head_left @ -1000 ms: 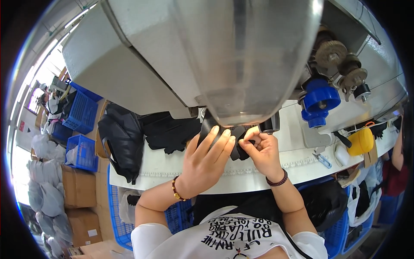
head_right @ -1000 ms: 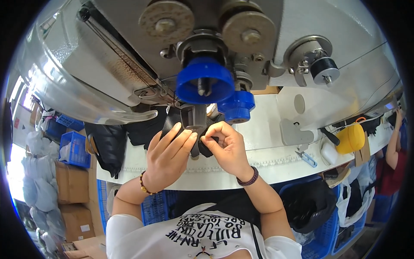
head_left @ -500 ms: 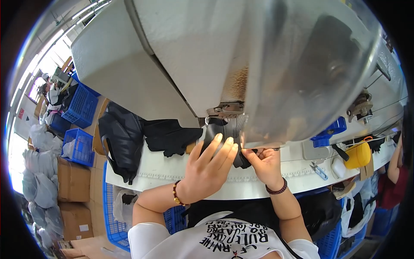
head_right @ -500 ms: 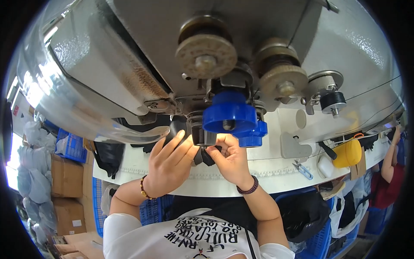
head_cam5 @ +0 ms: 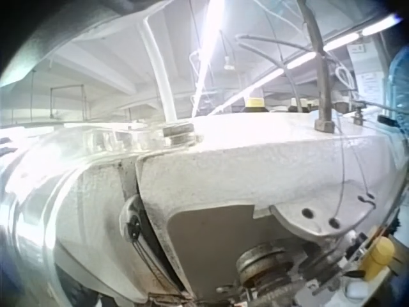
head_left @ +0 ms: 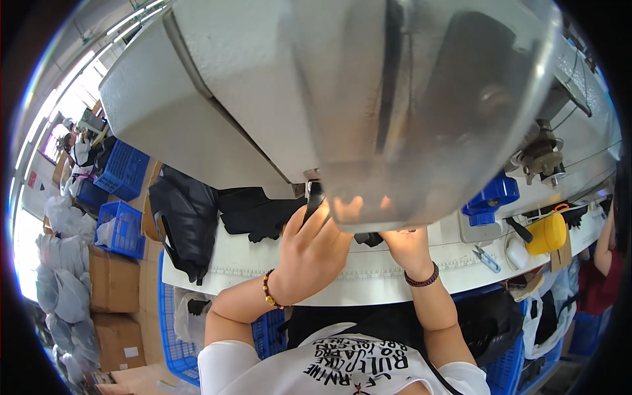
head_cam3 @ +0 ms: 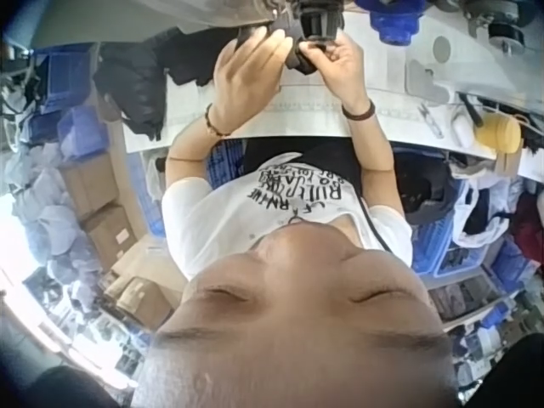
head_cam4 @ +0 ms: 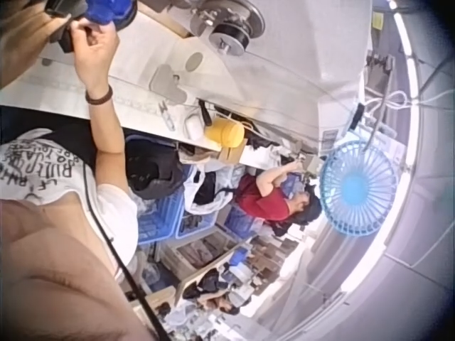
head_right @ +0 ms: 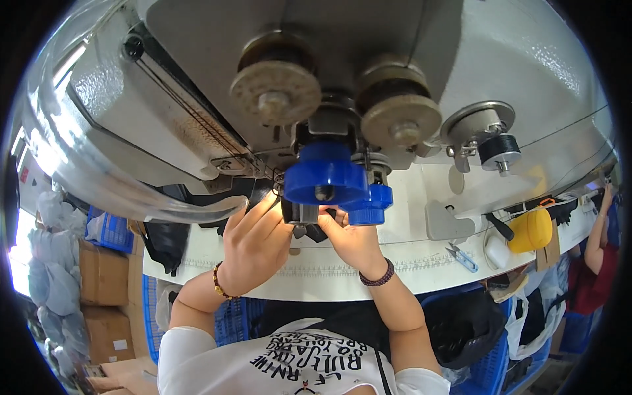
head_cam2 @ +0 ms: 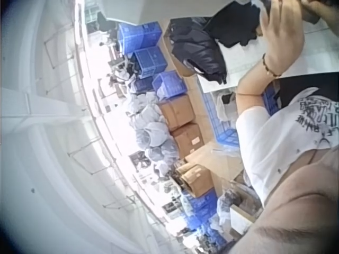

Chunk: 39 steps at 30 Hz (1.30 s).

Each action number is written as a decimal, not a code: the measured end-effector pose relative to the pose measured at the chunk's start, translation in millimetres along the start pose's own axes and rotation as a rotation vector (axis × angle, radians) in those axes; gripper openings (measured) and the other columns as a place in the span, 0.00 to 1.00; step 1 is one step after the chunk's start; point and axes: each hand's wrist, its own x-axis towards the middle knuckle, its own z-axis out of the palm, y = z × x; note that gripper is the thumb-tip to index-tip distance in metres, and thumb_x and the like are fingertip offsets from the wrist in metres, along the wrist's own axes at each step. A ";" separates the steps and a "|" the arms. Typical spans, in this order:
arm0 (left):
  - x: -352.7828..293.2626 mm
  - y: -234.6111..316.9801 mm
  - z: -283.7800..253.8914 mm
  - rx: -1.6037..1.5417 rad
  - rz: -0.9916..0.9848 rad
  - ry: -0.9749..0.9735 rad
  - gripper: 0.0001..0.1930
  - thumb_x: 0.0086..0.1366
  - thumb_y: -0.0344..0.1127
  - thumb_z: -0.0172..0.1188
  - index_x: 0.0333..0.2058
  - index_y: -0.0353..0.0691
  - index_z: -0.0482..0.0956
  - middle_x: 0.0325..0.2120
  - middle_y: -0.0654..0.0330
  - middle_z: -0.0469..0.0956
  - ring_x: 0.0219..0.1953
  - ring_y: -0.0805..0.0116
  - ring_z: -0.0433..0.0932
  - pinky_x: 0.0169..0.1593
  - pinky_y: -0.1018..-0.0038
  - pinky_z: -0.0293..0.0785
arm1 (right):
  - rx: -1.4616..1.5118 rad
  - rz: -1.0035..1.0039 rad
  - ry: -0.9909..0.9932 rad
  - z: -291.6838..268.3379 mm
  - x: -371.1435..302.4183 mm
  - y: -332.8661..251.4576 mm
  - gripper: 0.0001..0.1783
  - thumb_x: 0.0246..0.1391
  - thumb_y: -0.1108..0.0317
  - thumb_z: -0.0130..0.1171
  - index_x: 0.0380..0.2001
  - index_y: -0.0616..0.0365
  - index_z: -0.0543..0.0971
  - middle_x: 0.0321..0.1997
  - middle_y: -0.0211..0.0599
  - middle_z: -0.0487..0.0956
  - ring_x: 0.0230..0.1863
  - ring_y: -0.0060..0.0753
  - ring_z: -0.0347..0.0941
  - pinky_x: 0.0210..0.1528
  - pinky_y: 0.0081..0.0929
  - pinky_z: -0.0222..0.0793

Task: Stitch together black leather shoe components using an industrial sewing machine.

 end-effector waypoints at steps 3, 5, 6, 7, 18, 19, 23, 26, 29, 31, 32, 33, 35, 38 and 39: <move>10.6 -2.3 -8.9 -0.320 -0.315 -0.015 0.09 0.44 0.23 0.57 0.28 0.36 0.78 0.34 0.60 0.77 0.34 0.67 0.75 0.35 0.72 0.69 | 0.099 0.005 0.019 3.8 3.9 -4.3 0.10 0.47 0.78 0.58 0.35 0.63 0.73 0.29 0.25 0.73 0.30 0.13 0.67 0.32 0.13 0.62; 15.9 -8.3 -19.8 -0.658 -0.630 -0.031 0.12 0.48 0.24 0.57 0.35 0.39 0.79 0.31 0.59 0.78 0.28 0.65 0.76 0.30 0.73 0.71 | 0.123 0.002 0.032 5.7 3.5 -1.0 0.10 0.47 0.78 0.58 0.35 0.63 0.73 0.30 0.25 0.74 0.30 0.14 0.67 0.33 0.13 0.63; 14.2 -6.7 -17.9 -0.660 -0.628 -0.034 0.12 0.48 0.24 0.57 0.35 0.39 0.79 0.31 0.59 0.78 0.28 0.65 0.76 0.30 0.73 0.71 | 0.146 -0.001 0.043 5.5 3.1 0.2 0.11 0.47 0.78 0.58 0.36 0.63 0.73 0.30 0.26 0.74 0.30 0.14 0.68 0.33 0.13 0.64; 10.2 -4.7 -14.7 -0.578 -0.529 -0.012 0.13 0.47 0.23 0.57 0.35 0.38 0.78 0.32 0.58 0.78 0.30 0.64 0.76 0.32 0.72 0.71 | 0.148 -0.001 0.042 4.5 3.5 -0.5 0.11 0.47 0.78 0.58 0.36 0.63 0.73 0.30 0.26 0.74 0.30 0.14 0.68 0.33 0.13 0.64; -6.7 7.5 3.5 -0.062 -0.107 -0.025 0.16 0.43 0.25 0.56 0.35 0.38 0.77 0.39 0.60 0.74 0.45 0.64 0.71 0.48 0.64 0.61 | 0.092 0.049 -0.022 2.7 5.0 -3.9 0.13 0.47 0.78 0.57 0.38 0.64 0.72 0.36 0.34 0.76 0.35 0.20 0.73 0.37 0.17 0.70; -5.6 7.5 3.9 -0.070 -0.103 -0.017 0.15 0.43 0.25 0.55 0.35 0.37 0.77 0.38 0.60 0.74 0.45 0.64 0.72 0.49 0.63 0.61 | 0.089 0.048 -0.022 1.8 5.2 -4.1 0.13 0.47 0.78 0.57 0.38 0.64 0.72 0.36 0.34 0.76 0.35 0.20 0.73 0.37 0.17 0.70; -2.8 9.3 2.3 -0.088 -0.088 0.000 0.13 0.41 0.24 0.59 0.31 0.36 0.76 0.31 0.58 0.74 0.43 0.58 0.73 0.45 0.60 0.63 | 0.071 0.013 -0.016 1.5 5.1 -2.4 0.13 0.46 0.79 0.58 0.38 0.64 0.72 0.35 0.32 0.76 0.34 0.18 0.72 0.36 0.15 0.69; -2.9 9.5 3.1 -0.070 -0.079 0.010 0.12 0.40 0.24 0.59 0.29 0.36 0.75 0.28 0.58 0.72 0.43 0.57 0.73 0.46 0.58 0.64 | 0.123 0.006 -0.002 3.6 4.3 -2.9 0.14 0.46 0.79 0.59 0.38 0.63 0.72 0.33 0.29 0.75 0.31 0.15 0.70 0.32 0.12 0.66; -1.4 9.0 2.3 -0.073 -0.064 0.013 0.13 0.39 0.24 0.59 0.29 0.36 0.75 0.27 0.58 0.71 0.43 0.57 0.73 0.46 0.58 0.64 | 0.134 0.002 0.003 4.1 3.2 -3.4 0.14 0.46 0.79 0.59 0.38 0.62 0.72 0.31 0.26 0.74 0.28 0.12 0.67 0.30 0.10 0.63; -1.5 8.8 2.5 -0.080 -0.062 0.026 0.12 0.39 0.25 0.59 0.28 0.36 0.75 0.27 0.58 0.71 0.42 0.58 0.73 0.44 0.60 0.64 | 0.121 -0.007 0.005 5.1 3.2 -3.2 0.14 0.46 0.79 0.59 0.38 0.62 0.72 0.30 0.25 0.73 0.27 0.11 0.66 0.29 0.10 0.62; -2.9 8.7 3.0 -0.079 -0.065 0.026 0.12 0.39 0.25 0.59 0.28 0.36 0.75 0.27 0.58 0.71 0.42 0.58 0.73 0.44 0.60 0.64 | 0.153 -0.004 0.013 6.6 3.5 -3.4 0.14 0.45 0.79 0.59 0.38 0.62 0.72 0.31 0.26 0.73 0.28 0.11 0.66 0.29 0.10 0.62; -5.2 8.8 3.9 -0.071 -0.075 0.002 0.11 0.41 0.25 0.57 0.28 0.35 0.76 0.30 0.59 0.72 0.42 0.59 0.72 0.46 0.59 0.64 | 0.184 -0.001 0.022 8.0 3.7 -3.5 0.14 0.45 0.79 0.59 0.38 0.62 0.72 0.31 0.26 0.73 0.28 0.12 0.66 0.29 0.10 0.62; -6.5 8.9 5.1 -0.064 -0.091 -0.021 0.10 0.42 0.26 0.56 0.27 0.34 0.77 0.33 0.59 0.72 0.43 0.60 0.71 0.48 0.59 0.64 | 0.185 0.037 0.051 9.5 2.4 -5.3 0.13 0.45 0.79 0.60 0.36 0.63 0.72 0.31 0.26 0.73 0.29 0.13 0.67 0.30 0.11 0.63; -6.4 7.0 6.3 -0.038 -0.067 0.009 0.09 0.41 0.26 0.56 0.26 0.34 0.76 0.31 0.59 0.72 0.42 0.59 0.71 0.47 0.59 0.64 | 0.148 0.031 0.094 10.2 3.0 -3.9 0.12 0.43 0.79 0.60 0.34 0.63 0.72 0.31 0.26 0.73 0.30 0.16 0.67 0.32 0.15 0.63; -7.7 6.1 5.6 -0.042 -0.069 -0.011 0.09 0.41 0.25 0.56 0.26 0.34 0.76 0.33 0.59 0.72 0.42 0.60 0.71 0.47 0.59 0.64 | 0.110 -0.012 0.107 10.0 3.7 -2.9 0.11 0.42 0.78 0.61 0.32 0.63 0.73 0.31 0.27 0.73 0.31 0.18 0.67 0.33 0.16 0.64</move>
